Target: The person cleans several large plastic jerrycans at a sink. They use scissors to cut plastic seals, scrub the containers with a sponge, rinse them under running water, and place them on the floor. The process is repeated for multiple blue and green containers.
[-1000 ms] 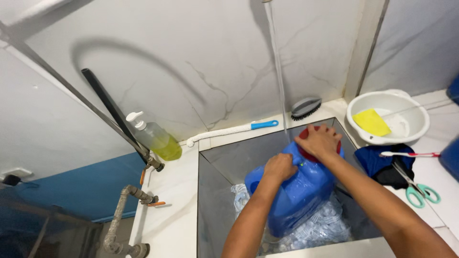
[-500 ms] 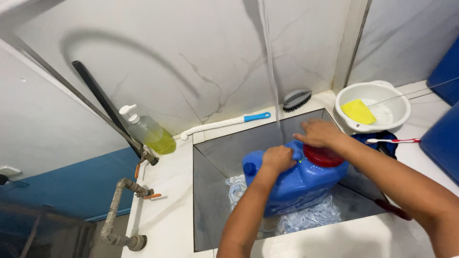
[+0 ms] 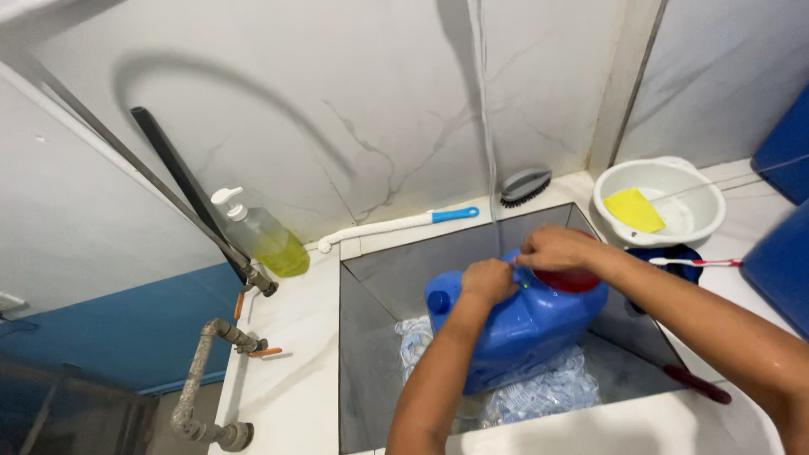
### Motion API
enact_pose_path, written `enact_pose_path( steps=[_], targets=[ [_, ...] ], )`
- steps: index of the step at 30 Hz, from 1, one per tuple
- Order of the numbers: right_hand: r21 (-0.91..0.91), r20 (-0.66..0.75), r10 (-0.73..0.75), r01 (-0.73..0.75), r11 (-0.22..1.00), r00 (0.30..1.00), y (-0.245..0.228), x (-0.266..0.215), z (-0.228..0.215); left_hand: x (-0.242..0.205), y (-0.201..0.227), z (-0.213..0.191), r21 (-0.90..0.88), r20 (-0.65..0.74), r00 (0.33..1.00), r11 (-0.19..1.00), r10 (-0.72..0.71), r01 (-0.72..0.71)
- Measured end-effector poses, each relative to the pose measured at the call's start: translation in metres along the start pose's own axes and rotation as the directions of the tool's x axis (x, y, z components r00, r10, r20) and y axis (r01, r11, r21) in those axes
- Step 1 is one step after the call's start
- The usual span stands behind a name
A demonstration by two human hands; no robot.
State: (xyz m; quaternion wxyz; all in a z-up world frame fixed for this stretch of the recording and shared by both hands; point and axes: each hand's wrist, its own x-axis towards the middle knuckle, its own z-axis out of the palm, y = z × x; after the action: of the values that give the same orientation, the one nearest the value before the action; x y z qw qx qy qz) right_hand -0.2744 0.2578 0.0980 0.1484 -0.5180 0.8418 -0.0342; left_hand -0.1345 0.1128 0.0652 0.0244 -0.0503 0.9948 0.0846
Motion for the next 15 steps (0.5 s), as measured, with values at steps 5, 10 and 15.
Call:
enact_pose_path(
  steps=[5, 10, 15],
  targets=[
    [-0.133, 0.172, 0.301, -0.281, 0.95, 0.938, -0.015, -0.015, -0.01, -0.01, -0.02, -0.009, -0.024, -0.014, 0.999, 0.999, 0.029, -0.029],
    [-0.245, 0.338, -0.097, 0.187, 0.951, 0.936, -0.058, -0.044, -0.036, -0.027, -0.063, -0.014, 0.02, 0.019, 0.981, 0.981, 0.193, -0.194],
    [-0.244, 0.557, -0.215, 0.405, 0.881, 0.802, -0.106, -0.04, -0.046, -0.029, -0.088, -0.003, 0.081, -0.039, 0.964, 0.963, 0.262, -0.258]
  ],
)
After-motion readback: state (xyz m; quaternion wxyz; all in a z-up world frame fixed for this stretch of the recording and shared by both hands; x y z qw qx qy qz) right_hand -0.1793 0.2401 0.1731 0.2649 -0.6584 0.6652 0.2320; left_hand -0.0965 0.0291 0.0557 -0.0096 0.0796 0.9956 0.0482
